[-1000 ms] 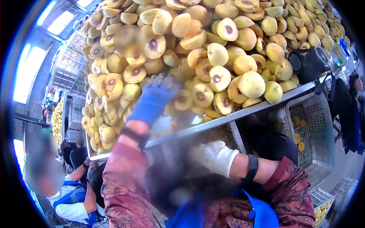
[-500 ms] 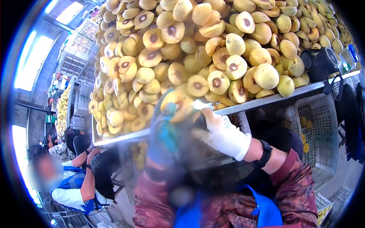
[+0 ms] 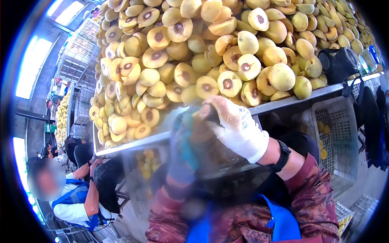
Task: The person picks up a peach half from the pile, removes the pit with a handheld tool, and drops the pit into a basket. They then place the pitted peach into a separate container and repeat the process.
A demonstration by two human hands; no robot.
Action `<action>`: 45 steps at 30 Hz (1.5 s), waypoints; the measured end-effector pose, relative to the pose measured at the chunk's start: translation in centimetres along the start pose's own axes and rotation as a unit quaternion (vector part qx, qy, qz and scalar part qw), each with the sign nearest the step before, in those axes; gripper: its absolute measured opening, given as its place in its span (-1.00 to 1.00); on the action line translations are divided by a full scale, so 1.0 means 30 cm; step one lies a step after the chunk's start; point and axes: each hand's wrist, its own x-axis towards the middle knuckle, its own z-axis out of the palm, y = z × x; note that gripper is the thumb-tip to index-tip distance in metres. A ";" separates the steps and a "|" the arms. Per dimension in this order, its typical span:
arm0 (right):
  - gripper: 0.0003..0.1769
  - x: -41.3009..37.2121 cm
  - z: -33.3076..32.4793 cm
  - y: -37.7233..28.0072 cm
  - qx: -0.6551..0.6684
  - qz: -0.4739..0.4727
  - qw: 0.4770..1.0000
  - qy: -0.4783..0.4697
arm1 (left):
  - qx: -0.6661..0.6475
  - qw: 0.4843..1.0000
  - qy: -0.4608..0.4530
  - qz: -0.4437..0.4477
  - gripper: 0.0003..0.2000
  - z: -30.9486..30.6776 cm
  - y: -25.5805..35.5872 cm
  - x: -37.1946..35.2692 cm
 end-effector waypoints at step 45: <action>-0.54 -0.088 0.160 -0.010 0.191 0.192 0.944 -0.187 | 0.319 0.916 0.019 0.244 -0.45 -0.027 0.003 -0.001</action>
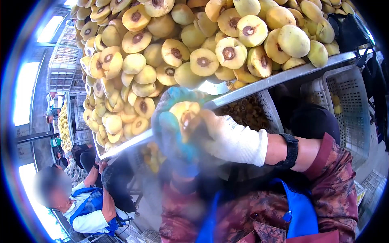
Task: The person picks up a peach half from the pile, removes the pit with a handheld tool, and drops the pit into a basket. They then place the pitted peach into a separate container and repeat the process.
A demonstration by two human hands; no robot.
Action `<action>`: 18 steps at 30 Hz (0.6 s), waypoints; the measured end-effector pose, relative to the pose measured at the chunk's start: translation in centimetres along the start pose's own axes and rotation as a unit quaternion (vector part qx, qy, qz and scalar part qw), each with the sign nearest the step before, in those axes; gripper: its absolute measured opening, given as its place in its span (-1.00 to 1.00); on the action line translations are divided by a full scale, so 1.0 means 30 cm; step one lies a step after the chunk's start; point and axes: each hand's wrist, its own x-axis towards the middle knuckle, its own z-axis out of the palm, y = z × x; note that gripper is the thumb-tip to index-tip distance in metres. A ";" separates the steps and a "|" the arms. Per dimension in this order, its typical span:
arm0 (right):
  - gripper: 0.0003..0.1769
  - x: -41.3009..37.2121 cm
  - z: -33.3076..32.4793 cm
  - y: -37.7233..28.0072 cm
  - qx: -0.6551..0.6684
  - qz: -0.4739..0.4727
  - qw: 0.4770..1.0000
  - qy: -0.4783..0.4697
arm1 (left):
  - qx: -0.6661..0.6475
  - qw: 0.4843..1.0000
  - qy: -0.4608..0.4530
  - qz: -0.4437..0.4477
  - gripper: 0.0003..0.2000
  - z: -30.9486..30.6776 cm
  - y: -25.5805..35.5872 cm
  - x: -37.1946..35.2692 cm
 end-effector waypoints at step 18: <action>-0.65 -0.071 -0.004 0.005 0.224 0.158 0.953 -0.129 | -0.228 0.914 -0.190 -0.278 -0.62 -0.057 0.032 0.085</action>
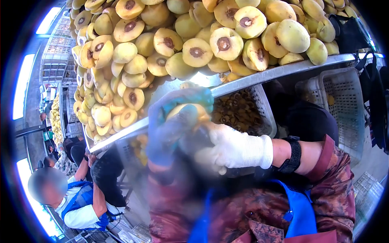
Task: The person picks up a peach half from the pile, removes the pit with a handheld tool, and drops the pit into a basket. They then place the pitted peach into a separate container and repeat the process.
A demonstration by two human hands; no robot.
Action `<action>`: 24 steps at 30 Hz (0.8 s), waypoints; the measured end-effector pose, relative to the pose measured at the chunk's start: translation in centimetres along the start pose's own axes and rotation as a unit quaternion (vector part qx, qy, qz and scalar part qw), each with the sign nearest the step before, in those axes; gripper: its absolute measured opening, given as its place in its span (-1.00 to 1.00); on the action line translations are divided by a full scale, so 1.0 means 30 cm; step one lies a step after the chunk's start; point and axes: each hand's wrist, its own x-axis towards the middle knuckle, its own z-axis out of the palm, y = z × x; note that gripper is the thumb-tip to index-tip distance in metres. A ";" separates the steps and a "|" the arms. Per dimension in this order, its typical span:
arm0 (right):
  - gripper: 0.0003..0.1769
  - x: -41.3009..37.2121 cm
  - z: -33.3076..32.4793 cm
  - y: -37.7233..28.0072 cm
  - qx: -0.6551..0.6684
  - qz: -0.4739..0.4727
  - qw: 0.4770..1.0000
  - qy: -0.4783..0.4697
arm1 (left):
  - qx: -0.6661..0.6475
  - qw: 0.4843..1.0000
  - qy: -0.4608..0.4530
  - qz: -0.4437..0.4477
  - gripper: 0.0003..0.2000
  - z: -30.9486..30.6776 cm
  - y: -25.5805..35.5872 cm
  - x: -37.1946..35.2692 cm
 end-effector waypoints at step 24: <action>-0.86 -0.067 -0.049 -0.042 0.421 0.129 0.866 -0.239 | 0.012 0.998 -0.003 0.069 -0.39 0.050 -0.029 -0.007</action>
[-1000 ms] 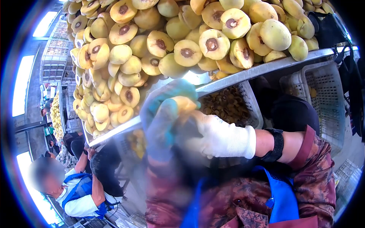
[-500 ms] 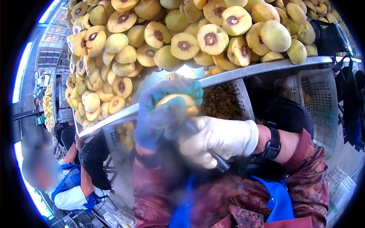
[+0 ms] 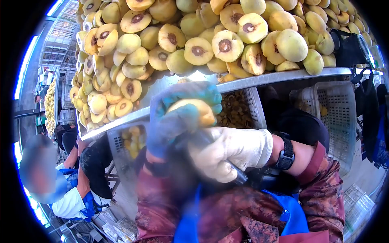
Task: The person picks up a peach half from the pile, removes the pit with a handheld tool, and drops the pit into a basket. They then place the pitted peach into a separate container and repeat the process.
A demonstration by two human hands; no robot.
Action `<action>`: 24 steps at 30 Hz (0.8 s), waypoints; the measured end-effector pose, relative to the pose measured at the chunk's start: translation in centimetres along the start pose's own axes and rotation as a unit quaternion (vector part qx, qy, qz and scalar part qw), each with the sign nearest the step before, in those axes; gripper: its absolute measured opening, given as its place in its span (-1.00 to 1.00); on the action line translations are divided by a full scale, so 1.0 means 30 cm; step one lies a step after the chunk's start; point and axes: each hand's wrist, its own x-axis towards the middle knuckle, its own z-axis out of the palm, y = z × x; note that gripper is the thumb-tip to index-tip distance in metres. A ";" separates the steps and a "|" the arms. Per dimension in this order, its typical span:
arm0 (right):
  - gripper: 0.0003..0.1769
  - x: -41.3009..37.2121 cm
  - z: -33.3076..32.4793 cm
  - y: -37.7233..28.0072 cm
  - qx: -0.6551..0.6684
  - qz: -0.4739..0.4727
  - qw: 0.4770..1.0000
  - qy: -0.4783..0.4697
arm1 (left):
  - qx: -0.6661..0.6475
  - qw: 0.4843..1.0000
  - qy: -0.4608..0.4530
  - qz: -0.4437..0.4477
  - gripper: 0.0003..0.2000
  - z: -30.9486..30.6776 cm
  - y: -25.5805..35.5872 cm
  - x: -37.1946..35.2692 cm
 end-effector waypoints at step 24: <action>-0.91 0.005 -0.129 -0.010 -0.912 -0.036 0.312 0.262 | 0.592 0.771 0.221 0.084 -0.54 -0.286 0.222 -0.103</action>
